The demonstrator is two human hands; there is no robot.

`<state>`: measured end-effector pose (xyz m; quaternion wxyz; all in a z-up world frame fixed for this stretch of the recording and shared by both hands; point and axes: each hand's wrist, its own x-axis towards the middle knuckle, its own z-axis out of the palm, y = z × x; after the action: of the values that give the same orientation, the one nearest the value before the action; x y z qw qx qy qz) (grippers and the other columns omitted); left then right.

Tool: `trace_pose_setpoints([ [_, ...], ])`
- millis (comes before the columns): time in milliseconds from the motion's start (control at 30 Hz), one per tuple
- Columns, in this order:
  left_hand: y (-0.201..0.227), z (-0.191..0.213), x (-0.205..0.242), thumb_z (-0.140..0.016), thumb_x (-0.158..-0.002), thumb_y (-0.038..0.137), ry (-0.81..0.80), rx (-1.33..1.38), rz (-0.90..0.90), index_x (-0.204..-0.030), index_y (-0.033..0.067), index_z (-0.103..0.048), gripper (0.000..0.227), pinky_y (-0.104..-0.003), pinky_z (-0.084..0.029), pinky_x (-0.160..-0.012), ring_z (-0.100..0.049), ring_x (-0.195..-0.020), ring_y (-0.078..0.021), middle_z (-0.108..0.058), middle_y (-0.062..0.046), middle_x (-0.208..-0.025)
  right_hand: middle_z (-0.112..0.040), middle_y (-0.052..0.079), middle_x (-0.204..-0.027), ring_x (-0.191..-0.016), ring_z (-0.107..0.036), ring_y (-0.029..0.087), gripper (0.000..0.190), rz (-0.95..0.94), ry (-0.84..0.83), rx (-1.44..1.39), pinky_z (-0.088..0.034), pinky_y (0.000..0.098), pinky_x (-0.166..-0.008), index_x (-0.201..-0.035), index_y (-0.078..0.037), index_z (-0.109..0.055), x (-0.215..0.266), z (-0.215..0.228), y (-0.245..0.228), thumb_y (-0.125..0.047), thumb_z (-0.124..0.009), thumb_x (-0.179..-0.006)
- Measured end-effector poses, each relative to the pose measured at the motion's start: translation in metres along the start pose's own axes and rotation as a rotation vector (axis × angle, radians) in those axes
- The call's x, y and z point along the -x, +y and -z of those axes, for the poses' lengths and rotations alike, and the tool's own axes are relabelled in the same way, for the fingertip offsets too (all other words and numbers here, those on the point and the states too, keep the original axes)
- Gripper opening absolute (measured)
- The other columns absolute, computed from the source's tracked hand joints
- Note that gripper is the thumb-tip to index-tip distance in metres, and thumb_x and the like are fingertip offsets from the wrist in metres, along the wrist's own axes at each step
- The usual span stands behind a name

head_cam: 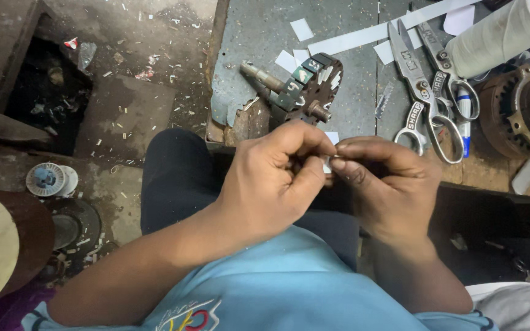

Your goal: The person cuts small white paper strips with scissors and inserts them into slots on a motor armature. They repeatedly pick up strips, cut them, and place them into the armature while seated at a cluttered workbench.

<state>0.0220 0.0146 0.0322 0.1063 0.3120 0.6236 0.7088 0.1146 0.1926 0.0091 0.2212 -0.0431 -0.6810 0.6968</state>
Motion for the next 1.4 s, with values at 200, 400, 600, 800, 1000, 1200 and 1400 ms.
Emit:
trace_pose_setpoints([
  [200,-0.006,0.006,0.005,-0.062,-0.097,0.002,-0.052,0.345,0.386,-0.106,0.0008,-0.065,0.009,-0.021,-0.055,-0.054,-0.066,-0.066,-0.0046,-0.073,-0.005,-0.085,-0.070,0.021,-0.107,-0.089,-0.073,0.022,0.015,0.064,-0.126,0.090,-0.064,0.0293,-0.079,-0.108,0.008,-0.068,-0.001,-0.008,-0.003,0.015,-0.073,-0.095],
  [400,-0.009,0.035,0.010,-0.063,-0.094,0.001,0.024,0.323,0.496,-0.105,0.0006,-0.067,0.011,-0.021,-0.052,-0.048,-0.064,-0.059,-0.0045,-0.068,-0.003,-0.077,-0.074,0.011,-0.120,-0.116,-0.066,0.034,0.055,0.228,-0.213,1.020,-0.052,0.0419,-0.099,-0.141,0.001,-0.056,-0.015,0.001,-0.026,-0.005,-0.075,-0.090],
  [600,-0.013,0.034,0.010,-0.064,-0.097,0.001,0.006,0.410,0.414,-0.109,-0.0015,-0.065,0.012,-0.021,-0.053,-0.049,-0.065,-0.061,-0.0062,-0.067,-0.004,-0.082,-0.072,0.008,-0.119,-0.106,-0.048,0.035,0.066,0.375,-0.212,1.230,-0.036,0.0488,-0.098,-0.144,0.004,-0.049,-0.026,0.004,-0.015,-0.018,-0.075,-0.088],
  [800,-0.011,0.034,0.012,-0.064,-0.099,0.002,-0.002,0.461,0.352,-0.112,-0.0015,-0.064,0.013,-0.022,-0.052,-0.049,-0.065,-0.062,-0.0071,-0.067,-0.007,-0.082,-0.073,0.006,-0.125,-0.111,-0.053,0.032,0.040,0.455,-0.224,1.267,-0.043,0.0431,-0.099,-0.127,-0.009,-0.069,-0.031,0.007,-0.008,-0.019,-0.082,-0.091],
  [1000,-0.009,0.034,0.014,-0.063,-0.100,0.003,0.022,0.445,0.347,-0.111,-0.0017,-0.064,0.012,-0.021,-0.053,-0.050,-0.066,-0.063,-0.0067,-0.068,-0.007,-0.084,-0.072,0.006,-0.128,-0.115,-0.061,0.032,0.039,0.428,-0.269,1.273,-0.051,0.0418,-0.100,-0.119,-0.008,-0.074,-0.020,0.002,-0.016,-0.022,-0.086,-0.084],
  [1200,-0.006,0.025,0.013,-0.063,-0.099,0.004,0.023,0.406,0.399,-0.111,-0.0001,-0.065,0.013,-0.021,-0.054,-0.051,-0.065,-0.063,-0.0056,-0.069,-0.005,-0.086,-0.068,0.016,-0.127,-0.107,-0.061,0.037,0.069,0.653,-0.203,1.516,-0.051,0.0464,-0.090,-0.119,0.002,-0.071,-0.026,-0.009,-0.027,-0.036,-0.087,-0.065],
  [1400,-0.005,0.015,0.015,-0.063,-0.098,0.004,0.047,0.314,0.399,-0.110,0.0014,-0.067,0.013,-0.021,-0.054,-0.052,-0.064,-0.064,-0.0041,-0.072,-0.004,-0.087,-0.070,0.020,-0.116,-0.100,-0.072,0.020,0.031,-0.066,-0.099,0.170,-0.060,0.0324,-0.091,-0.122,0.005,-0.068,-0.003,-0.019,-0.014,-0.003,-0.078,-0.094],
])
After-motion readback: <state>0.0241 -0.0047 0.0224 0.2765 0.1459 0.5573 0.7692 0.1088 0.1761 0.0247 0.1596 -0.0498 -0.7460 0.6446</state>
